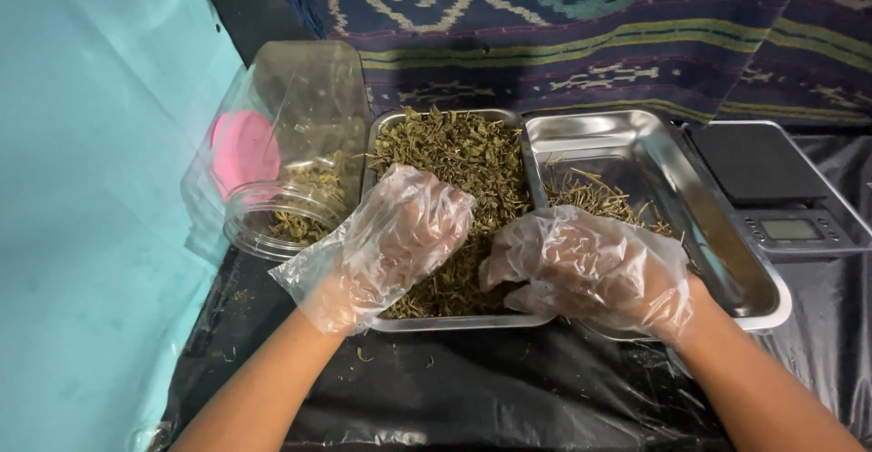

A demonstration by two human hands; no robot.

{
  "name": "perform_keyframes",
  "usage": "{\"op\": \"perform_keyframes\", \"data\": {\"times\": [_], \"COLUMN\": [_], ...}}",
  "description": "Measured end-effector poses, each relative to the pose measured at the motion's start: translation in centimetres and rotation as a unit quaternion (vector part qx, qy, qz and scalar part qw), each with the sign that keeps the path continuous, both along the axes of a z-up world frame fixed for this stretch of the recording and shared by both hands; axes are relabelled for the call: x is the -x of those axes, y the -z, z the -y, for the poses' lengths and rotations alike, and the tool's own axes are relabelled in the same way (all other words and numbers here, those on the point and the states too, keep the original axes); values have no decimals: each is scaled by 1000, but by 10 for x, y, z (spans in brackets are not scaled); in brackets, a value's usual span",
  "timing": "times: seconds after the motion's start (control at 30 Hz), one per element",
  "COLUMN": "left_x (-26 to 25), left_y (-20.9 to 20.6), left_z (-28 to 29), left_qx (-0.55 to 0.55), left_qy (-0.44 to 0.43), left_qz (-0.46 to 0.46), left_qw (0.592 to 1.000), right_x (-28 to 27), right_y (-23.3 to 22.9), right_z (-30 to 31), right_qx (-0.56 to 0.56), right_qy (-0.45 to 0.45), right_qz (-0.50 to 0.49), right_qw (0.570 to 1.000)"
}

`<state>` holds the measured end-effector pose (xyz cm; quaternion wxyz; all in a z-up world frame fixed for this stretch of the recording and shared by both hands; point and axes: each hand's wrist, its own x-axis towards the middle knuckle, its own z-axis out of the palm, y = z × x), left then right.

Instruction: Sorting dried tea leaves to remove stems and separate them into different metal trays.

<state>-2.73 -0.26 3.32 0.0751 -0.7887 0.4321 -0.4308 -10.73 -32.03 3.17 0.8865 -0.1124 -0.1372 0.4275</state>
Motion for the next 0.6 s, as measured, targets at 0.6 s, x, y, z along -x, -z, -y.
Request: {"op": "perform_keyframes", "data": {"times": [0.6], "left_x": [-29], "left_y": [13], "left_z": [4], "left_qx": [-111], "left_qy": [-3], "left_qz": [-227], "left_qw": [968], "right_x": [-9], "right_y": [-66], "right_z": [-11], "right_qx": [540], "right_qy": [155], "right_qz": [625], "right_qw": [542]}}
